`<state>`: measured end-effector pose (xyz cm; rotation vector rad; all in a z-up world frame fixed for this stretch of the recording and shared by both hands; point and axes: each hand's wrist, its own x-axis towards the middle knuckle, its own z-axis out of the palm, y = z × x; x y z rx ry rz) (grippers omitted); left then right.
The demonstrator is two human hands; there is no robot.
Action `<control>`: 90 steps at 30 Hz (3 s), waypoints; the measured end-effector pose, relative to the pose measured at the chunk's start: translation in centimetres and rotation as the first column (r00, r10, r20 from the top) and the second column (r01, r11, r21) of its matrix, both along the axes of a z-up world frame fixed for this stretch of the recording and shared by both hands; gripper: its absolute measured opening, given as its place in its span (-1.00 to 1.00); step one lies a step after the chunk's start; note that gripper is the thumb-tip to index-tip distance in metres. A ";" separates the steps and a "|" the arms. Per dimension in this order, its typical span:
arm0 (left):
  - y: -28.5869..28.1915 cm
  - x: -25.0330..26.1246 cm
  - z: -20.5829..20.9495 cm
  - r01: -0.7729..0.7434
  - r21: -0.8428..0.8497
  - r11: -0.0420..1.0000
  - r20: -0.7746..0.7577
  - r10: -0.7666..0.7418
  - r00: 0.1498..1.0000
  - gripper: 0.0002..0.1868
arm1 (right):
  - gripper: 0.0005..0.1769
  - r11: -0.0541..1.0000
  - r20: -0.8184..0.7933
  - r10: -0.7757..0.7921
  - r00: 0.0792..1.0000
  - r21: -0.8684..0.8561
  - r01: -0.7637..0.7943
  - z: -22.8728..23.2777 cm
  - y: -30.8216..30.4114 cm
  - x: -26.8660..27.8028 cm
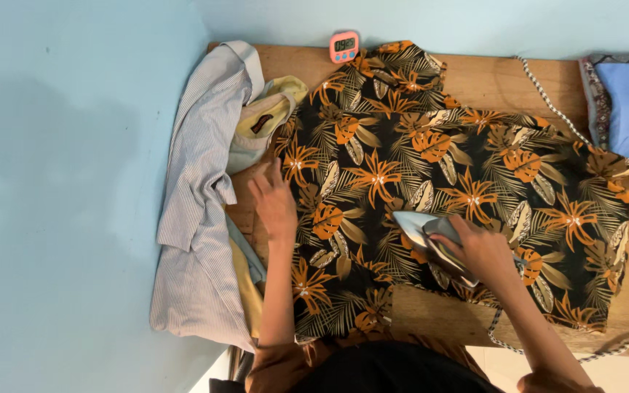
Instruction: The person irons a floral-patterned dress laid out on a wooden table. They use an electric iron to smooth the fabric, repeatedly moving the garment and adjusting its position to reach different sections.
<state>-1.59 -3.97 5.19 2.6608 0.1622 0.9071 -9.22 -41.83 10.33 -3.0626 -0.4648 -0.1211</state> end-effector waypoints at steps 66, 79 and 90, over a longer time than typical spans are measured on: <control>-8.3 3.7 -5.1 0.429 0.034 0.902 -0.305 -0.400 0.864 -0.44 | -0.45 0.859 0.313 -0.482 0.819 -0.016 0.512 -2.7 -10.1 3.9; -8.4 3.5 -4.6 0.419 0.069 0.905 -0.302 -0.381 0.874 -0.43 | -0.38 0.983 0.188 -0.175 0.967 -0.022 0.182 -2.6 0.2 7.0; -8.3 3.4 -4.7 0.409 0.047 0.911 -0.264 -0.383 0.885 -0.46 | -0.47 0.938 0.129 -0.326 0.936 -0.080 0.338 -2.4 -6.6 1.9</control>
